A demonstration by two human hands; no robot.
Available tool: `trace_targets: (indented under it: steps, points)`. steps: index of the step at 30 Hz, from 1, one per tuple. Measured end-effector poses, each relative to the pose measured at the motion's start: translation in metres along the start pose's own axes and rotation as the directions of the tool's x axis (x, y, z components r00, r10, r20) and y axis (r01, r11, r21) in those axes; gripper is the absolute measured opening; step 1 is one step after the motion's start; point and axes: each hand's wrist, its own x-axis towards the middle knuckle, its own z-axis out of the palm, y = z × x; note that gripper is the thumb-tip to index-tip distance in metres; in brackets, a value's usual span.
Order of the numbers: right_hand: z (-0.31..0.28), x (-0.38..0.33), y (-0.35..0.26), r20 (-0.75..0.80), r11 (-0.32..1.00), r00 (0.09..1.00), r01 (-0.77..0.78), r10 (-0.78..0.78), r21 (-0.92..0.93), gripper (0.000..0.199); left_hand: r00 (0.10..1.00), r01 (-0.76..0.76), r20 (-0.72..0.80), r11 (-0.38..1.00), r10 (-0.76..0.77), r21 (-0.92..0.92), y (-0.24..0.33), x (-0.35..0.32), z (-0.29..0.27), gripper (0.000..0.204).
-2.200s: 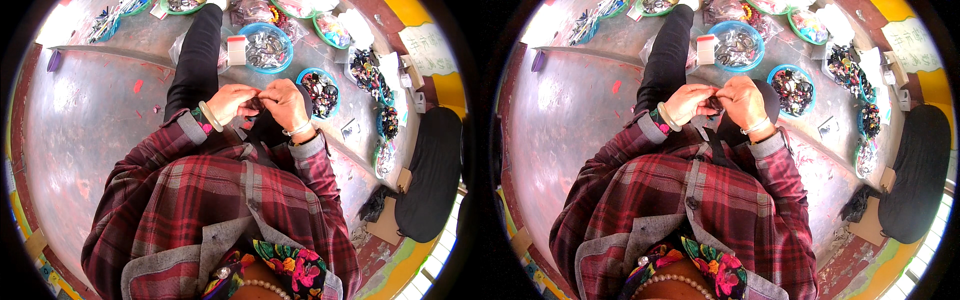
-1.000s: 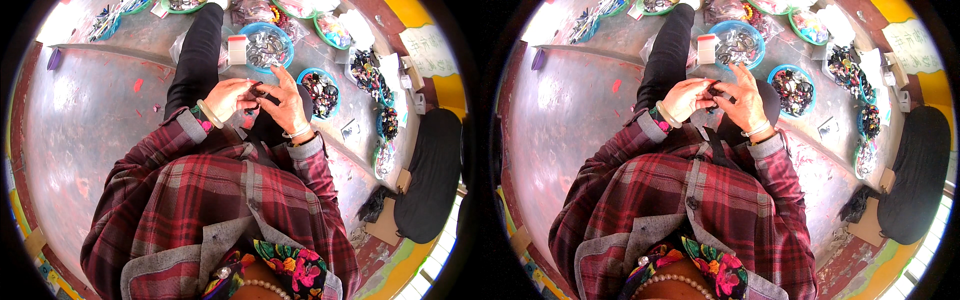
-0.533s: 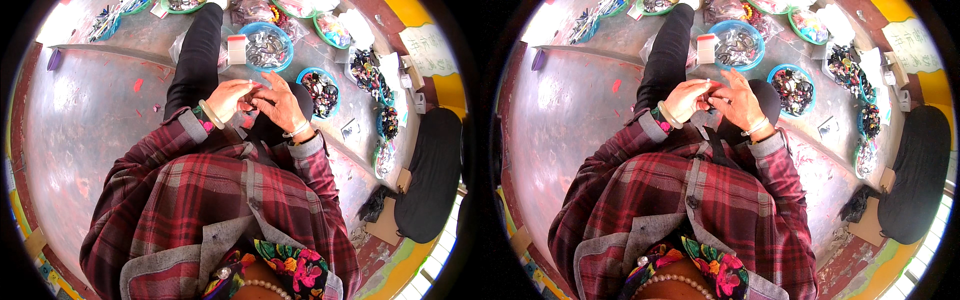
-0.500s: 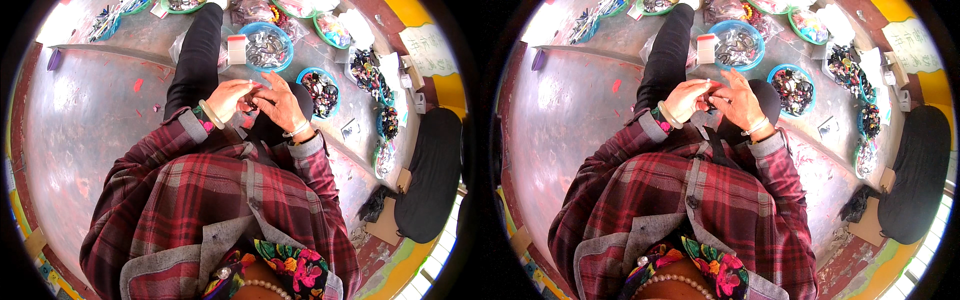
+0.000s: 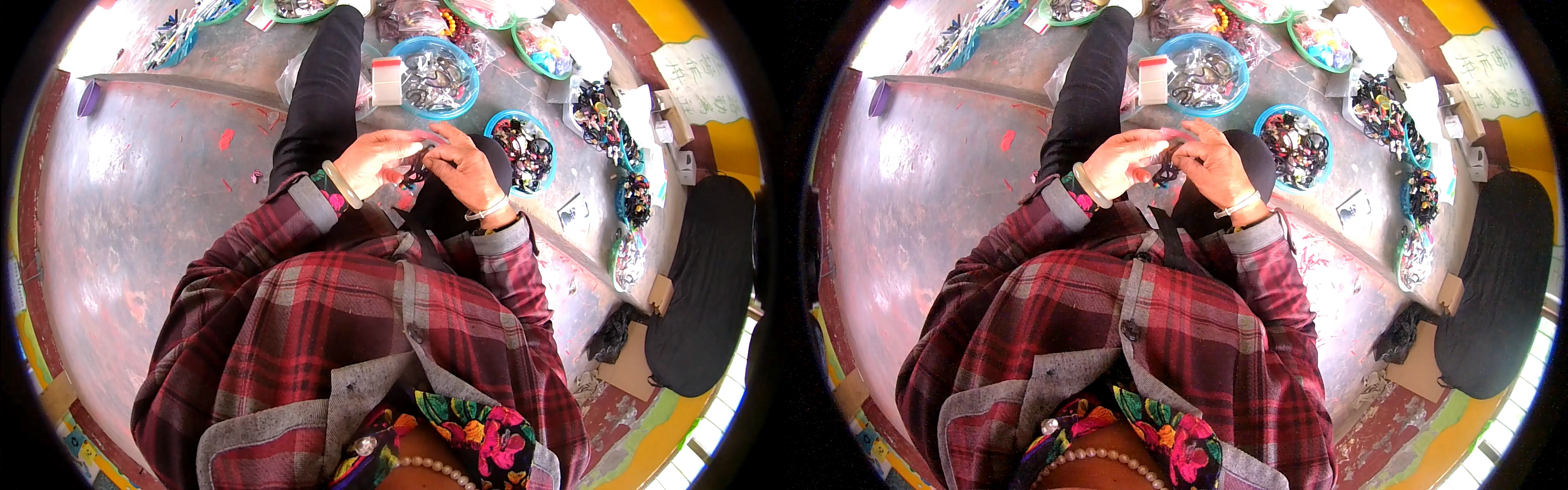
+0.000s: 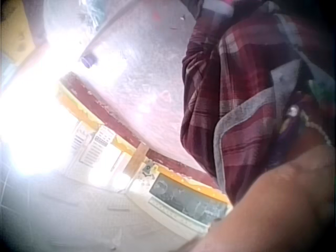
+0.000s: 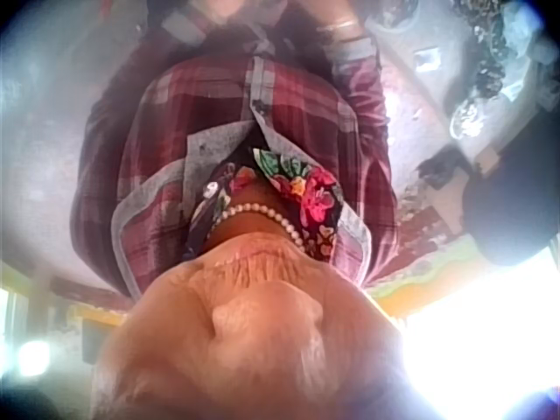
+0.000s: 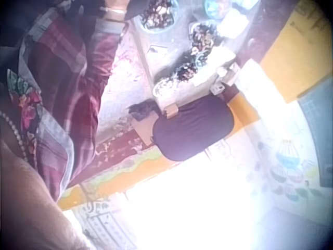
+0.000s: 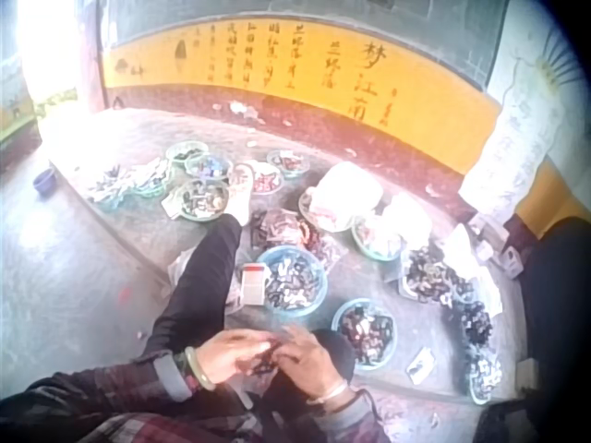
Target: The person sits on the floor and packs small hair accessories into clear plastic bags. They pick up items from blue bowls, place them into bags, and seal them. The person handles hair ties and clips one by one, organizing them into individual packages.
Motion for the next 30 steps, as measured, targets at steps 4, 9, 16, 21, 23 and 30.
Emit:
trace_targets:
  steps: [4, 9, 16, 21, 23, 30]
  points:
    - [-0.001, 0.0, -0.003, 0.008, 0.999, 1.0, 0.019, -0.019, 0.03, 0.01, 0.986, 0.142, 0.082, 0.99, -0.144, 0.022, -0.001, 0.003, -0.004, 0.022]
    - [-0.001, 0.0, -0.001, 0.06, 0.998, 0.997, 0.043, -0.04, -0.052, 0.01, 0.981, 0.163, 0.078, 0.968, -0.18, 0.19, -0.001, 0.001, -0.001, 0.014]
    - [0.002, 0.002, -0.003, 0.017, 1.0, 1.0, -0.005, 0.005, 0.009, 0.011, 0.991, 0.08, 0.089, 0.979, -0.098, 0.188, -0.017, 0.008, -0.008, 0.021]
    - [0.006, 0.003, -0.02, -0.189, 0.987, 0.974, -0.097, 0.121, 0.131, 0.024, 0.996, 0.083, 0.013, 0.99, -0.085, 0.114, -0.008, 0.004, -0.001, 0.023]
    - [0.005, 0.003, -0.019, -0.171, 0.997, 0.984, -0.04, 0.052, 0.073, 0.03, 0.998, 0.068, 0.0, 0.991, -0.068, 0.115, -0.006, 0.003, 0.0, 0.023]
    - [0.003, 0.005, -0.021, -0.152, 0.992, 0.981, 0.113, -0.122, -0.064, 0.036, 0.997, 0.059, 0.041, 0.993, -0.064, 0.107, -0.011, 0.004, -0.003, 0.021]
